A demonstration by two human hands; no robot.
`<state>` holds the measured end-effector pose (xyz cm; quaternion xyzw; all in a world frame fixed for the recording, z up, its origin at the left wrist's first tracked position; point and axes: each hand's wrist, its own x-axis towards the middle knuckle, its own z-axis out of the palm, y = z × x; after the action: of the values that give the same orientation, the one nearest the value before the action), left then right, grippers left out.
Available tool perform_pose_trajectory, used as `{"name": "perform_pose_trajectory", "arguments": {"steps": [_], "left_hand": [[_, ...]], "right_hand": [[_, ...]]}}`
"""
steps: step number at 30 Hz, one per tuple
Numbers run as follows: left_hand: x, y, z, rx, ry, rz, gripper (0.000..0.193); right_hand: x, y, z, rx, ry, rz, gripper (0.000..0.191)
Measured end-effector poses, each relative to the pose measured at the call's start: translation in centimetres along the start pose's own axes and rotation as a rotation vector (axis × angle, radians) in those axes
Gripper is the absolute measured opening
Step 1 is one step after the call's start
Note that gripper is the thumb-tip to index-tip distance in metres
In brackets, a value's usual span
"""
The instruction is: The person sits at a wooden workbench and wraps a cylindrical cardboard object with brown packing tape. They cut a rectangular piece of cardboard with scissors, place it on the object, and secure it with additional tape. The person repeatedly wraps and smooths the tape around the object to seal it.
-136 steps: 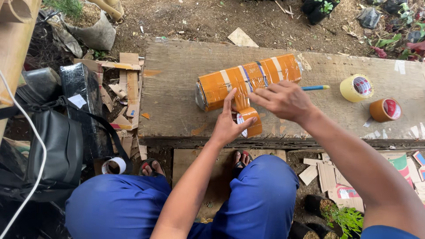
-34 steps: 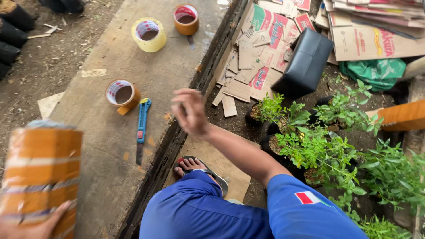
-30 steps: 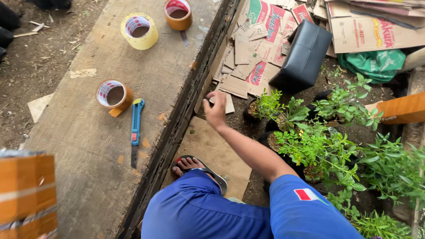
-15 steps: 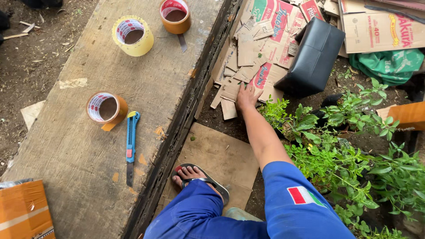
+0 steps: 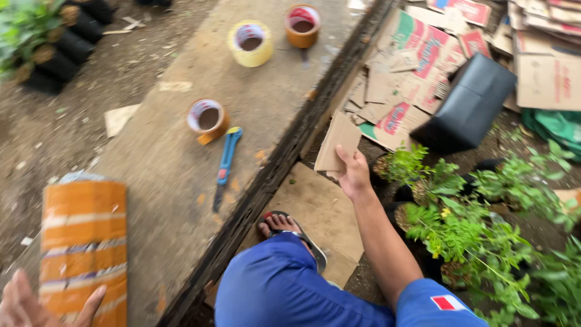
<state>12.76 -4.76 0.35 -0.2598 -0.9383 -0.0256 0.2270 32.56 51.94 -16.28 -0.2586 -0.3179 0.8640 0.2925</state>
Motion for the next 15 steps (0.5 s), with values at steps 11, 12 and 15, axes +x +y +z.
{"name": "perform_pose_trajectory", "arguments": {"steps": [11, 12, 15], "left_hand": [[-5.4, -1.3, -14.0, -1.003, -0.295, -0.586, 0.035], [-6.0, -2.2, -14.8, -1.118, -0.314, -0.557, 0.036], [-7.7, -4.5, -16.8, -1.493, -0.253, -0.498, 0.035]], "right_hand": [[-16.2, -4.2, 32.3, -1.048, -1.165, -0.264, 0.037], [-17.9, -3.1, 35.3, -1.166, -1.247, -0.231, 0.037], [-22.5, 1.8, 41.8, -1.349, -1.448, -0.124, 0.037]]}}
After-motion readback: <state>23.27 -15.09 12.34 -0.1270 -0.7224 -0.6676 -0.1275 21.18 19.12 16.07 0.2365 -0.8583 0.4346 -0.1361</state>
